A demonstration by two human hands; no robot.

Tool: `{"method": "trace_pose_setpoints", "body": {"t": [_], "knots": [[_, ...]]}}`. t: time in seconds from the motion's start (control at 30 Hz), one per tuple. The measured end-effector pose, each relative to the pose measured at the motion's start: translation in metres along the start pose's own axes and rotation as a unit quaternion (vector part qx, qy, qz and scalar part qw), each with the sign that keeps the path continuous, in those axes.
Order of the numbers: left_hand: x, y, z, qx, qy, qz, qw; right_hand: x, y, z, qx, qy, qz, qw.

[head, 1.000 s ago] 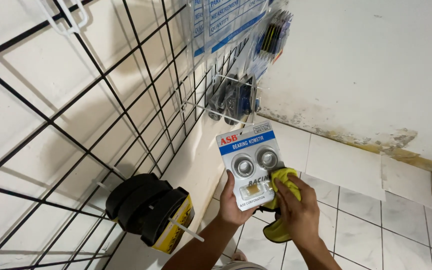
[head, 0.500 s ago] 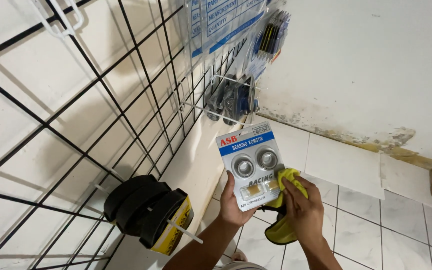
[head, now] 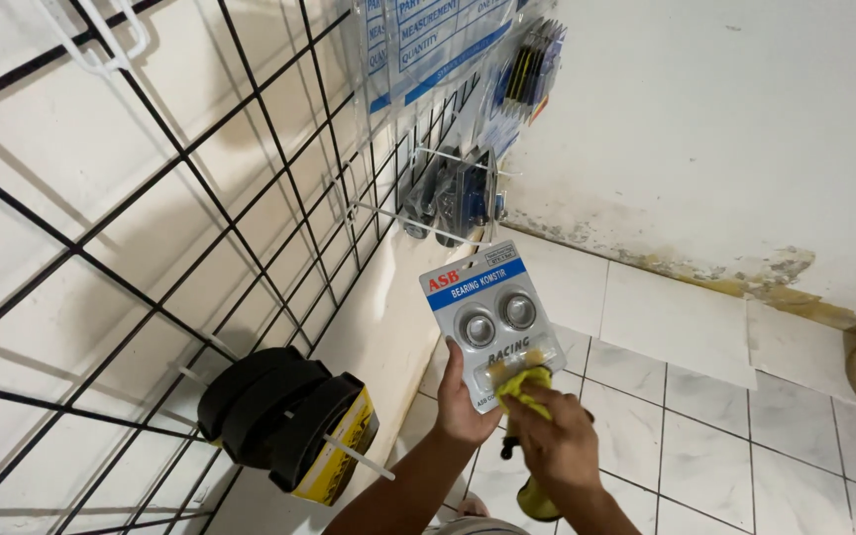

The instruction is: The person wipes the front and back of a packaged bearing set with a yellow cloth, then hangs it on a wall grid. They then pick up another packaged part and wipe its front and back with the same cloth.

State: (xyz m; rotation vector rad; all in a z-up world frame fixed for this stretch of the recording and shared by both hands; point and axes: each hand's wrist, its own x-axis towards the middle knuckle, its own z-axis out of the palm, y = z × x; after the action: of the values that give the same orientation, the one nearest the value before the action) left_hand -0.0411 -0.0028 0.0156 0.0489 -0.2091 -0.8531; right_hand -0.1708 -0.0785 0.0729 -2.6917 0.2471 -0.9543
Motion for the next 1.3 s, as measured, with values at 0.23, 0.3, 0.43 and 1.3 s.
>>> {"method": "trace_pose_setpoints", "body": {"t": [0.23, 0.3, 0.43, 1.3], "knots": [[-0.008, 0.004, -0.006, 0.021, 0.040, 0.007, 0.999, 0.001, -0.016, -0.011, 0.067, -0.053, -0.078, 0.993], [-0.011, 0.012, 0.004, -0.046, 0.066, -0.056, 0.995, -0.002, -0.002, -0.008, 0.032, -0.073, -0.057, 0.995], [-0.016, 0.025, 0.009, -0.013, -0.010, -0.026, 1.000, 0.002, 0.027, -0.014, 0.010, -0.034, -0.026, 0.999], [-0.037, 0.013, 0.010, 0.032, -0.085, -0.180, 0.979, 0.028, -0.043, -0.036, 0.039, -0.063, -0.113, 0.991]]}}
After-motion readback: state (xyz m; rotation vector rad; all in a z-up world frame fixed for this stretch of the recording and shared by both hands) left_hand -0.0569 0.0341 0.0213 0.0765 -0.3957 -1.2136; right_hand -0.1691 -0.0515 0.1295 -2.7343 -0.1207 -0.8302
